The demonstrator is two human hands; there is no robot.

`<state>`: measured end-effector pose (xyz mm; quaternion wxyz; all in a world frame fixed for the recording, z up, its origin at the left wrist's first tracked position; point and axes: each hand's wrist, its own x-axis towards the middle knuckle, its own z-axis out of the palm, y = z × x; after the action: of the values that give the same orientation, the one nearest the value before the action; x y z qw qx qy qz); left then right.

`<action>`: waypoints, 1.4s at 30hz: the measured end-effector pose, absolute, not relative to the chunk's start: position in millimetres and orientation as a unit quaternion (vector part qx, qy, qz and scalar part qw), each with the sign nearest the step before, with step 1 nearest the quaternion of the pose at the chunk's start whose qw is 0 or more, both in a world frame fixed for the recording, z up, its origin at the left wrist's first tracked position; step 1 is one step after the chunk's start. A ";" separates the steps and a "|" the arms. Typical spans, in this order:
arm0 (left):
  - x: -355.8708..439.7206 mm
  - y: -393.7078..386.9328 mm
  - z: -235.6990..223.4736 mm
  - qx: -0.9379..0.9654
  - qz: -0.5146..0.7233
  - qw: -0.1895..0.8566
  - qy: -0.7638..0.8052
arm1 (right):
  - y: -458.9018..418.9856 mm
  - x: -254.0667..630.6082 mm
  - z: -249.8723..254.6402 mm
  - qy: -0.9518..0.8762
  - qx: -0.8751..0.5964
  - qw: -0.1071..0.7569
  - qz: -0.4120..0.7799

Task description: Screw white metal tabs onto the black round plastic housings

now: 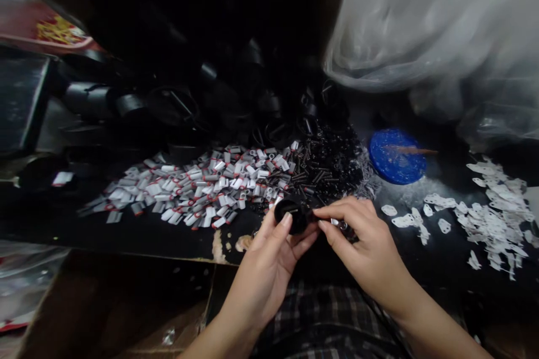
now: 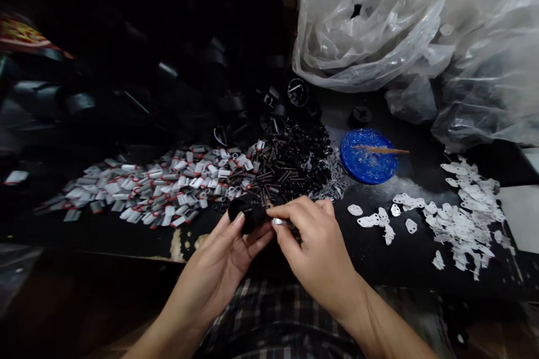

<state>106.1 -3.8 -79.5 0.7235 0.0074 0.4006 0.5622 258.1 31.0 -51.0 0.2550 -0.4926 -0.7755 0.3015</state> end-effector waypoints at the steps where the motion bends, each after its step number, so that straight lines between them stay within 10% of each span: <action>1: 107.6 -3.6 -78.4 -0.006 0.564 0.728 0.390 | 29.3 258.3 -51.0 -0.762 -0.490 0.272 0.323; 28: 111.8 -19.9 -78.9 0.066 0.527 0.743 0.407 | 21.9 253.0 -36.2 -0.791 -0.454 0.344 0.225; 42: 104.8 -14.9 -82.8 0.067 0.476 0.771 0.418 | 29.0 262.8 -26.1 -0.840 -0.432 0.239 0.227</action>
<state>104.8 -14.9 -82.8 0.7708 0.0671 0.4180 0.4761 262.8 29.0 -26.1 0.2386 -0.4317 -0.8397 0.2270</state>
